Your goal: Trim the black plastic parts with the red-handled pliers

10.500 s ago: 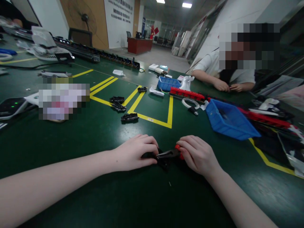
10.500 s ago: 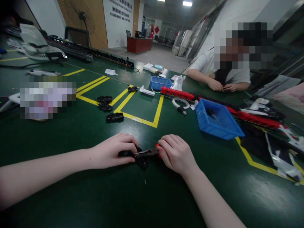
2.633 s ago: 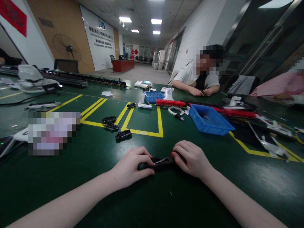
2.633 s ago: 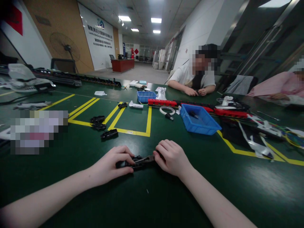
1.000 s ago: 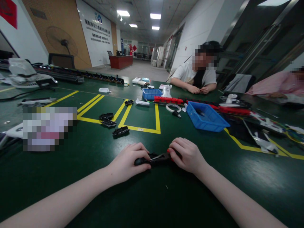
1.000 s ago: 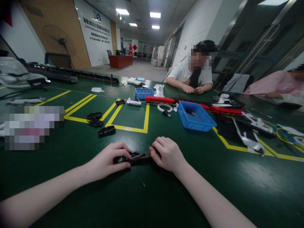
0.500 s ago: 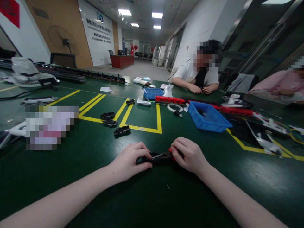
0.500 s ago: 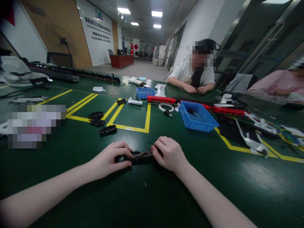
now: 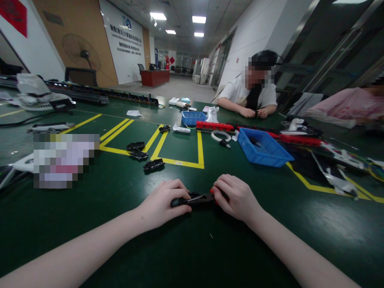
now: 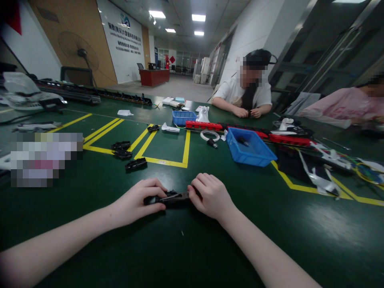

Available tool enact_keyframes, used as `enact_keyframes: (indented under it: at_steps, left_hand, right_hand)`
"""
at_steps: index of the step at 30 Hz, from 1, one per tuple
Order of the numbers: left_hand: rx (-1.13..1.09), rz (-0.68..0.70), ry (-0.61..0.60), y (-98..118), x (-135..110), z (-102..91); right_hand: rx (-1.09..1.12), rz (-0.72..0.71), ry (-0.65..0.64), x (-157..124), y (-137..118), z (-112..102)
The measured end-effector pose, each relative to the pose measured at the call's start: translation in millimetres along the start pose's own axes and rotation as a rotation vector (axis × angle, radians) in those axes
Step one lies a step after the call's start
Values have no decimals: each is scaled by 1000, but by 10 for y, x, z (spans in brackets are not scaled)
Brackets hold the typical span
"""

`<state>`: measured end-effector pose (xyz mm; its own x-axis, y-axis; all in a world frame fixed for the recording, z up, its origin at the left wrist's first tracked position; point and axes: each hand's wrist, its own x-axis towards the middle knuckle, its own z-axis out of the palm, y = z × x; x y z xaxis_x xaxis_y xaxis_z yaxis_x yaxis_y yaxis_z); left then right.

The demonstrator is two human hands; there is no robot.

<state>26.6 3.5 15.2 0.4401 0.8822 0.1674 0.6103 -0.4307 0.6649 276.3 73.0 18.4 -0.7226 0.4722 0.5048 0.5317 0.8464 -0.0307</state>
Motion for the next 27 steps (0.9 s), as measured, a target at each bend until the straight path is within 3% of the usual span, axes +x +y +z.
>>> enact_keyframes:
  at_steps: [27]
  left_hand:
    - [-83,-4,-32,-45,23,-10]
  right_hand:
    - [98,61,5,2,59,-12]
